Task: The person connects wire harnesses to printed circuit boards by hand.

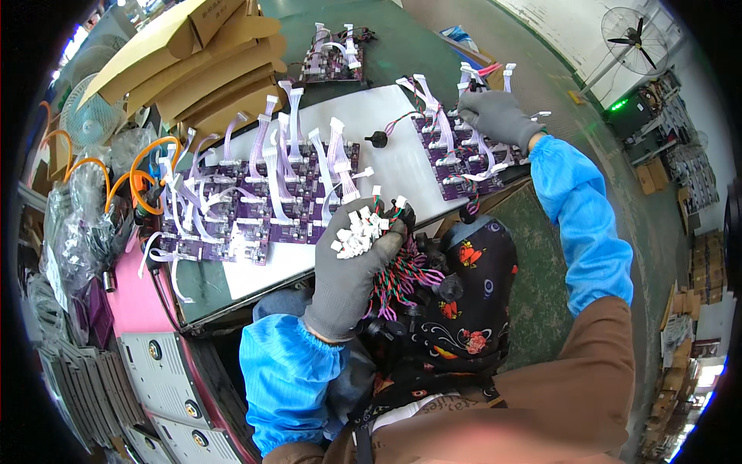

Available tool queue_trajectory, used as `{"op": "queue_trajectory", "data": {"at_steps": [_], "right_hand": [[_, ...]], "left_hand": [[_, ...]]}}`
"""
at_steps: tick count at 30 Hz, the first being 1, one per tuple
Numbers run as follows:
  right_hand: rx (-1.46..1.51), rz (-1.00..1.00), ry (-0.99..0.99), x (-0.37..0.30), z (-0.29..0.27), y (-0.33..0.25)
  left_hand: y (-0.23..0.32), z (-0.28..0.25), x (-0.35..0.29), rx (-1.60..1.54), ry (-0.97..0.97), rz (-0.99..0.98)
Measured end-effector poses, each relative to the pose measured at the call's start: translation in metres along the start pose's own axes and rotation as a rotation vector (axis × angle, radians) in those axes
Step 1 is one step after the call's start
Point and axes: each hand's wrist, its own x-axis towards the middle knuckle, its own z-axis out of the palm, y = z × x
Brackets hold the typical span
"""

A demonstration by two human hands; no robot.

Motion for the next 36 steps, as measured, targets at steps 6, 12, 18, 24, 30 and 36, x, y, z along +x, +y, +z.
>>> {"op": "queue_trajectory", "data": {"at_steps": [6, 12, 18, 24, 30, 36], "right_hand": [[0.098, -0.019, 0.039, -0.001, 0.003, 0.005], [0.157, 0.026, 0.043, -0.009, 0.005, 0.005], [0.036, 0.069, 0.144, -0.014, 0.015, -0.009], [-0.003, 0.033, 0.289, -0.019, 0.026, -0.005], [-0.004, 0.0, 0.314, -0.022, 0.03, -0.005], [-0.018, 0.031, 0.303, -0.022, 0.032, -0.007]], "left_hand": [[0.001, -0.002, 0.002, 0.043, 0.004, -0.003], [0.0, -0.001, 0.002, 0.039, 0.014, -0.015], [0.003, 0.0, 0.001, 0.064, 0.028, -0.011], [0.0, 0.0, 0.002, 0.055, 0.023, -0.019], [0.002, 0.001, 0.001, 0.065, 0.024, -0.023], [0.0, -0.001, 0.002, 0.109, 0.027, -0.007]]}}
